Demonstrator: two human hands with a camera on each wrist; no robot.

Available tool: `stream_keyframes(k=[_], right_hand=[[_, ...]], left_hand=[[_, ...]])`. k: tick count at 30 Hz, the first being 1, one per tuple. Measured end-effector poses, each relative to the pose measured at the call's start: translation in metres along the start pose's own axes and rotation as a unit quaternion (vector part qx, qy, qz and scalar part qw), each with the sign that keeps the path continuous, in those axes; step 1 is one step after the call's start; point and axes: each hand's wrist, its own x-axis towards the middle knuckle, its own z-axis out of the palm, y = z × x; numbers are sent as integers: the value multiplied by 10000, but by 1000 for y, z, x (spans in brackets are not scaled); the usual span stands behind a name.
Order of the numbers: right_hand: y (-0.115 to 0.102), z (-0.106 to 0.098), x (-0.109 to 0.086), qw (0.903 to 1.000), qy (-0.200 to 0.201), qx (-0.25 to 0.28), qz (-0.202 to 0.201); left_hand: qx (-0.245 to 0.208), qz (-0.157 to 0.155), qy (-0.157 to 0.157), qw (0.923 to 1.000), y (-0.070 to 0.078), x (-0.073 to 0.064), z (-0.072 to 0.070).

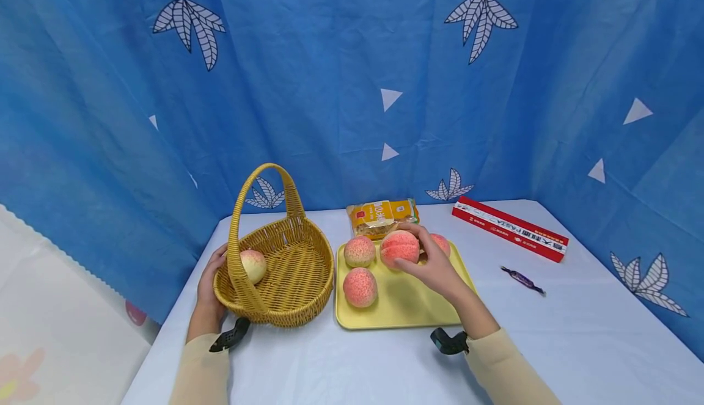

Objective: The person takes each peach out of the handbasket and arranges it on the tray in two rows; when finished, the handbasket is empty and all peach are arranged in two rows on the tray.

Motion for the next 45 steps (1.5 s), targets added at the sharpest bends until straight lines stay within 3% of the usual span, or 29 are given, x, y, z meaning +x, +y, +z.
stream_keyframes(k=[14,23,30,36,45], right_hand=[[19,-10,-8,9984,-103,-291,478],[30,-11,-9,9965,-568,-423,446],[36,-8,-10,9910,-941,-685,662],[39,-7,-9,9883,-1008,-872,744],[51,-6,-10,9879,-1133,-883,593]], left_hand=[[-93,-38,-82,9999,-1,3,-1],[-194,-166,-37,9997,2,3,1],[-189,-271,4,9995,9,-5,8],[-206,-190,-7,9996,11,-7,7],[12,-40,20,10000,1,1,-1]])
